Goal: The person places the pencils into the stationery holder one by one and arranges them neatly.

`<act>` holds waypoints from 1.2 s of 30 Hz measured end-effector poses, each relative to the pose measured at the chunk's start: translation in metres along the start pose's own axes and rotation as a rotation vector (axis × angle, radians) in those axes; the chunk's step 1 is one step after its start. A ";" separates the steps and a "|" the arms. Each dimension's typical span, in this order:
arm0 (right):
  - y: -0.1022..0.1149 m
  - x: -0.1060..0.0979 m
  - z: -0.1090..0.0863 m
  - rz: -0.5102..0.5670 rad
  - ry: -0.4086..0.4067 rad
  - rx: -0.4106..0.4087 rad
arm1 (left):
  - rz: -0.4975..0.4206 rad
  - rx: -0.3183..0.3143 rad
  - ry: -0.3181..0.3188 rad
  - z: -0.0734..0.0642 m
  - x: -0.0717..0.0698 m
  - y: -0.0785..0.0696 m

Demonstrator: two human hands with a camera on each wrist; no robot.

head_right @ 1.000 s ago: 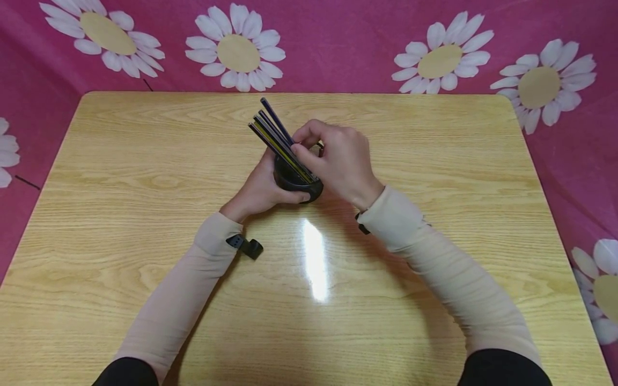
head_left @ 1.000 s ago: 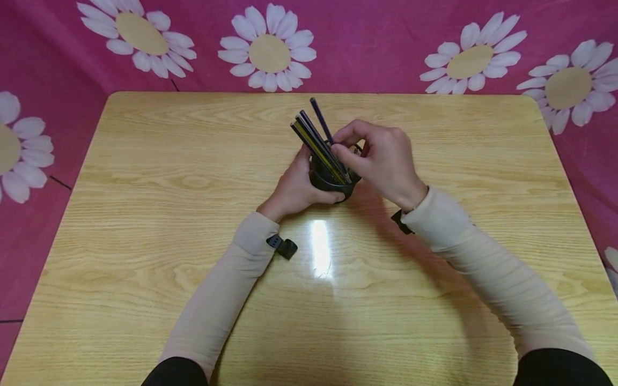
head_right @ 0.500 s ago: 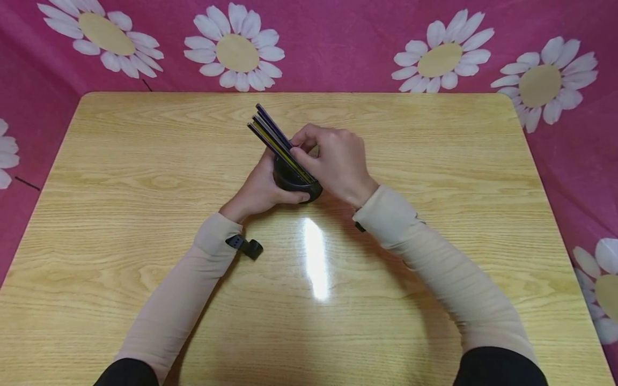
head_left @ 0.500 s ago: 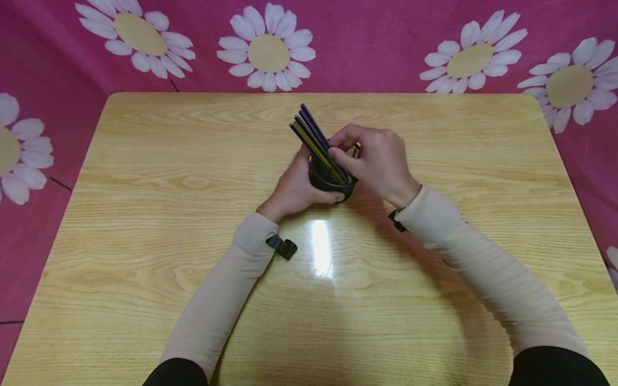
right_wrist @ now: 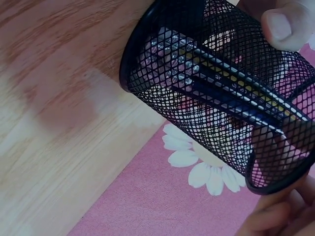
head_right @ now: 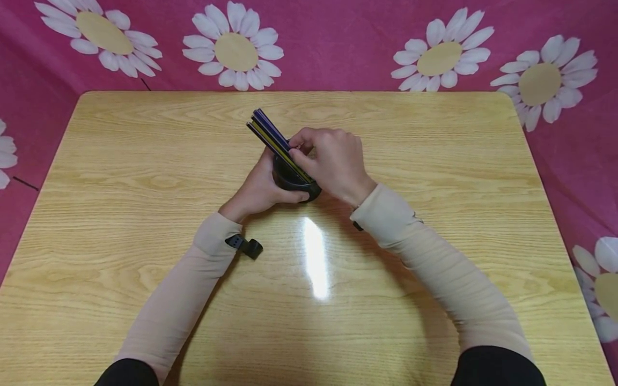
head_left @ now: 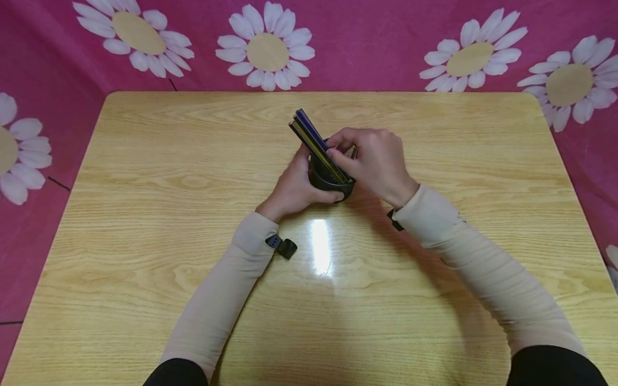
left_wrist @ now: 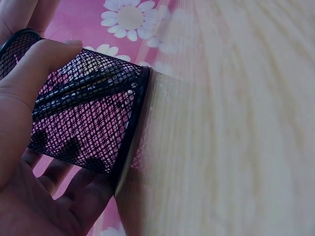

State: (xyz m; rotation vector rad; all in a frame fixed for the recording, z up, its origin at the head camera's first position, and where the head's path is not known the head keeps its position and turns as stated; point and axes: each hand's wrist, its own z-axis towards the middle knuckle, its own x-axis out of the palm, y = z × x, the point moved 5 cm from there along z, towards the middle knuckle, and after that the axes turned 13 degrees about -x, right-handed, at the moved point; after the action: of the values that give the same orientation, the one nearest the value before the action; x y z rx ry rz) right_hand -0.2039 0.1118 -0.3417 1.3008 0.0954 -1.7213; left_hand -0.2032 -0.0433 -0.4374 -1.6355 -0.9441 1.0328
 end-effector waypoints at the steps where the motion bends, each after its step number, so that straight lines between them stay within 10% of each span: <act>1: 0.000 0.000 0.000 0.003 -0.002 0.001 | 0.001 0.003 0.000 0.000 0.000 0.000; 13: 0.000 -0.008 -0.007 0.080 -0.141 -0.053 | 0.019 0.013 -0.001 -0.005 0.002 -0.006; 18: 0.000 -0.020 -0.012 0.111 -0.248 -0.084 | -0.013 0.037 0.008 0.010 0.002 0.013; 29: -0.016 -0.041 -0.037 0.165 -0.375 -0.024 | 0.068 -0.012 -0.022 -0.009 -0.004 -0.009; 36: -0.028 -0.043 -0.056 0.210 -0.382 0.110 | 0.089 -0.032 -0.015 -0.007 -0.012 0.006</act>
State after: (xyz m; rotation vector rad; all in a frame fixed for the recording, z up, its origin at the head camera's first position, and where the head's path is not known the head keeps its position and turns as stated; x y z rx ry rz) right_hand -0.1842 0.1851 -0.3451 0.9971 -0.3490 -1.7784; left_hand -0.2000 -0.0579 -0.4399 -1.7118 -0.9090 1.0959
